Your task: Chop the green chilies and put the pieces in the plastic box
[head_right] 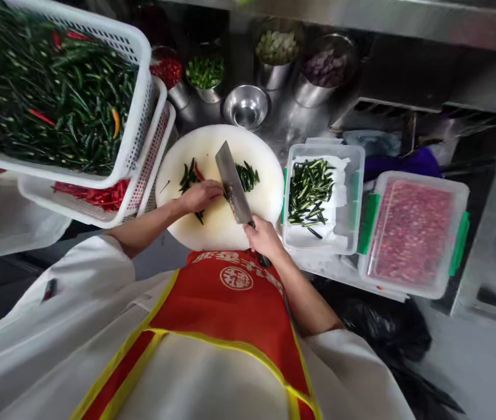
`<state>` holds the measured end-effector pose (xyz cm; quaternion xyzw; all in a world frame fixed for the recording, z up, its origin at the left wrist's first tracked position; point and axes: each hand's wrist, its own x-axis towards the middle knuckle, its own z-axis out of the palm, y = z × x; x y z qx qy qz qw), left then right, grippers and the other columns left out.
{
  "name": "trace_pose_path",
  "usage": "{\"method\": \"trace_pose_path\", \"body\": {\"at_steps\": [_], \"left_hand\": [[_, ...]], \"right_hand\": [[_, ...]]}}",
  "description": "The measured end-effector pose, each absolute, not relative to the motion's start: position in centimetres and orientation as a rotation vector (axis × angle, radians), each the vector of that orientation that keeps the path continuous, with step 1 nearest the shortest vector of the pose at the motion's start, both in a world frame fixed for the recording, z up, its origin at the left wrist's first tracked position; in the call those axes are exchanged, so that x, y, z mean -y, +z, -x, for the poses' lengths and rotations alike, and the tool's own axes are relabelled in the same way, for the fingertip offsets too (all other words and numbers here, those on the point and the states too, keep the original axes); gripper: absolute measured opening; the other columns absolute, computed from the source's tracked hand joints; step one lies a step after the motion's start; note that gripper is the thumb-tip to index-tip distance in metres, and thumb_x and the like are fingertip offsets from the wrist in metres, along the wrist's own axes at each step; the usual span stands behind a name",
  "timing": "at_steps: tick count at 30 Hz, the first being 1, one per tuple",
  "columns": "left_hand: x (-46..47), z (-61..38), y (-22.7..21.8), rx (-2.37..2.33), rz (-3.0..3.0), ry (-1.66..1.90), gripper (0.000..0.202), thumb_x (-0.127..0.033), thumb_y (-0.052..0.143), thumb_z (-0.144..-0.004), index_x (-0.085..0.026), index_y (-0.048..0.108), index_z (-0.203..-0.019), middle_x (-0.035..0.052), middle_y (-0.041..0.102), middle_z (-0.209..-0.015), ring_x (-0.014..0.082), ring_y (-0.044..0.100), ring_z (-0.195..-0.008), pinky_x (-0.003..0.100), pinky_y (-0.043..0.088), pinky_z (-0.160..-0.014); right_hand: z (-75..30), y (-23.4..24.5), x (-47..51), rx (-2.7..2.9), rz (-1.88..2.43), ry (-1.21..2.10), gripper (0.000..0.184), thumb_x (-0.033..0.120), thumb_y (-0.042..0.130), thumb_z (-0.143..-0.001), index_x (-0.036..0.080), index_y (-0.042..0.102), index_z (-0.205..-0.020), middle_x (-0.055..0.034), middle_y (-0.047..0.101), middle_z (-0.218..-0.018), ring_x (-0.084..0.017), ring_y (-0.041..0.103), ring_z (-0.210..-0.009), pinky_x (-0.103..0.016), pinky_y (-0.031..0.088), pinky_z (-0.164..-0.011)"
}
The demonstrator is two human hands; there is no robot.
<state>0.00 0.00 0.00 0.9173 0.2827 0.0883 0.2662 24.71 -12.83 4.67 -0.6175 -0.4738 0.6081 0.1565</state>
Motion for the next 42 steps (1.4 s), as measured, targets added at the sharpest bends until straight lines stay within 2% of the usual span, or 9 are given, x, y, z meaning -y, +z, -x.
{"method": "trace_pose_path", "body": {"at_steps": [4, 8, 12, 18, 23, 29, 33, 38, 42], "left_hand": [[-3.5, 3.6, 0.5, -1.183, -2.452, 0.239, 0.030, -0.015, 0.043, -0.091, -0.016, 0.073, -0.096, 0.0105, 0.066, -0.106, 0.0219, 0.059, -0.100, 0.037, 0.048, -0.095], [-5.6, 5.2, 0.6, -1.211, -2.476, 0.095, 0.025, -0.020, 0.051, -0.086, -0.018, 0.076, -0.090, 0.0090, 0.065, -0.102, 0.0230, 0.059, -0.096, 0.039, 0.047, -0.094], [-5.7, 3.4, 0.4, -1.241, -2.446, 0.162, 0.026, -0.020, 0.048, -0.089, -0.017, 0.074, -0.094, 0.0090, 0.065, -0.099, 0.0219, 0.059, -0.097, 0.037, 0.048, -0.093], [-0.9, -0.8, 0.2, -1.116, -2.500, 0.138, 0.029, -0.023, 0.042, -0.098, -0.014, 0.070, -0.097, 0.0114, 0.065, -0.099, 0.0215, 0.060, -0.093, 0.033, 0.049, -0.082], [3.4, -1.3, -0.5, -1.034, -2.504, 0.212, 0.037, -0.025, 0.033, -0.103, -0.016, 0.069, -0.101, 0.0109, 0.066, -0.107, 0.0209, 0.060, -0.098, 0.033, 0.049, -0.085], [3.7, -0.8, -1.4, -0.998, -2.450, 0.371, 0.035, -0.027, 0.036, -0.104, -0.016, 0.069, -0.102, 0.0116, 0.068, -0.111, 0.0211, 0.062, -0.102, 0.034, 0.051, -0.090], [3.3, -0.7, -1.7, -0.954, -2.467, 0.397, 0.034, -0.026, 0.038, -0.103, -0.017, 0.070, -0.103, 0.0115, 0.069, -0.109, 0.0208, 0.063, -0.100, 0.035, 0.052, -0.089], [3.5, -0.7, -2.2, -0.940, -2.470, 0.407, 0.032, -0.026, 0.039, -0.103, -0.017, 0.069, -0.099, 0.0114, 0.069, -0.107, 0.0203, 0.063, -0.098, 0.035, 0.052, -0.087], [3.3, -0.5, -2.4, -0.978, -2.489, 0.417, 0.033, -0.025, 0.038, -0.103, -0.017, 0.069, -0.096, 0.0107, 0.069, -0.106, 0.0198, 0.063, -0.097, 0.034, 0.052, -0.087]], "right_hand": [[-26.8, 6.1, 14.8, 1.337, 1.800, 1.817, 0.018, 0.040, 0.050, -0.088, 0.026, 0.043, -0.079, 0.0083, 0.051, -0.048, -0.015, 0.054, -0.038, -0.025, 0.042, -0.042], [-28.1, 6.4, 16.5, 1.396, 1.800, 1.930, 0.020, 0.043, 0.052, -0.087, 0.025, 0.044, -0.080, 0.0071, 0.053, -0.053, -0.015, 0.053, -0.040, -0.025, 0.041, -0.040], [-28.0, 6.1, 16.7, 1.285, 1.856, 1.936, 0.020, 0.044, 0.053, -0.086, 0.026, 0.046, -0.083, 0.0077, 0.052, -0.054, -0.015, 0.053, -0.040, -0.026, 0.042, -0.040], [-27.7, 6.5, 15.9, 1.326, 1.938, 1.806, 0.021, 0.043, 0.050, -0.087, 0.026, 0.042, -0.078, 0.0071, 0.053, -0.051, -0.016, 0.055, -0.042, -0.028, 0.045, -0.049], [-27.9, 6.8, 15.7, 1.523, 1.976, 1.743, 0.018, 0.042, 0.047, -0.090, 0.025, 0.049, -0.086, 0.0054, 0.055, -0.051, -0.018, 0.059, -0.045, -0.028, 0.044, -0.052], [-28.7, 8.9, 15.1, 1.910, 1.955, 1.658, 0.025, 0.041, 0.044, -0.094, 0.022, 0.059, -0.099, 0.0008, 0.061, -0.055, -0.020, 0.062, -0.055, -0.027, 0.042, -0.056], [-30.3, 10.4, 15.1, 1.902, 1.911, 1.763, 0.026, 0.042, 0.043, -0.096, 0.023, 0.060, -0.102, 0.0017, 0.062, -0.058, -0.018, 0.061, -0.052, -0.026, 0.041, -0.055], [-31.1, 11.0, 15.0, 1.783, 1.922, 1.972, 0.026, 0.044, 0.042, -0.097, 0.023, 0.057, -0.097, 0.0031, 0.061, -0.060, -0.016, 0.058, -0.045, -0.025, 0.040, -0.049], [-28.6, 9.0, 13.9, 1.935, 1.961, 1.767, 0.022, 0.035, 0.043, -0.097, 0.020, 0.058, -0.102, -0.0002, 0.064, -0.062, -0.018, 0.060, -0.052, -0.026, 0.040, -0.056]]}}
